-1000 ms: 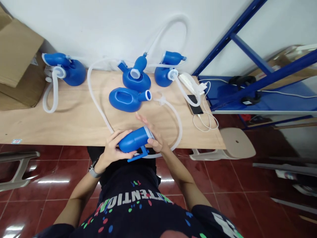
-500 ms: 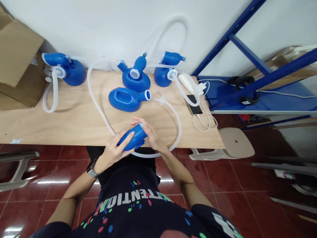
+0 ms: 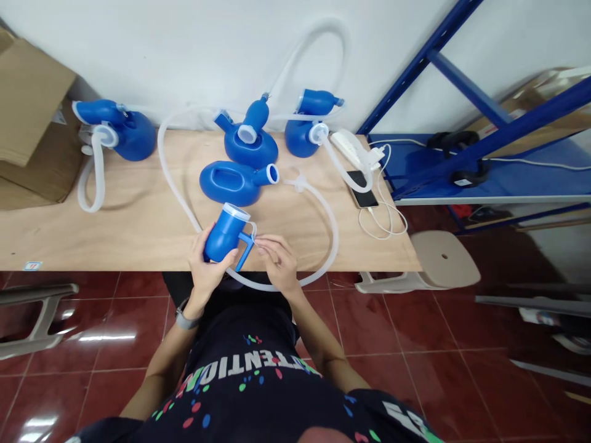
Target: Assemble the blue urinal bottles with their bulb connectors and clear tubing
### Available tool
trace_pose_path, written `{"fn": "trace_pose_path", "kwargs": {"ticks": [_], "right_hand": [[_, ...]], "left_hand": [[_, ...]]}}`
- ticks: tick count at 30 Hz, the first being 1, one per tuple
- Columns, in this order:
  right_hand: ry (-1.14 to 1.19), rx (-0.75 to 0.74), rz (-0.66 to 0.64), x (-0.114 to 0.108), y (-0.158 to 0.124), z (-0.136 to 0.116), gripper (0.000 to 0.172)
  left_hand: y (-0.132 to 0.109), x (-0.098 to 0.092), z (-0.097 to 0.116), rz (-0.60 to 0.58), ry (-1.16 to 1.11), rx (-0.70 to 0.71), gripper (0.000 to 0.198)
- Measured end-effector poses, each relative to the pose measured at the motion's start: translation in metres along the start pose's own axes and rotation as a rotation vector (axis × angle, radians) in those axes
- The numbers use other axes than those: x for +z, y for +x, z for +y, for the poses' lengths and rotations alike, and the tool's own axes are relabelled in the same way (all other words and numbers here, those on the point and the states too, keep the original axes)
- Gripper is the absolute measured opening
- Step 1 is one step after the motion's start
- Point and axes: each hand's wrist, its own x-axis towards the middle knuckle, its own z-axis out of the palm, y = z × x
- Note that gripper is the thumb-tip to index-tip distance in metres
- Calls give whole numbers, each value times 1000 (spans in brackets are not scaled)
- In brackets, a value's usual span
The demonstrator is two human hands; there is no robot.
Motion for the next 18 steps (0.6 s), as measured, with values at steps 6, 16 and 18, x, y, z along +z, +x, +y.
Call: {"fn": "trace_pose_path", "kwargs": {"ticks": [6,16,18], "right_hand": [[-152,-43,56,-3,5,9,25],[-118,-149,-55,-5,-10,27,40],[-116,-147,-106,-4,-8,26,40]], "left_hand": [[-6,-2,3,-17,66,83,68],[-12,0,4,-11,25,54,68],[-13,0,6,-15,37,66,68]]}}
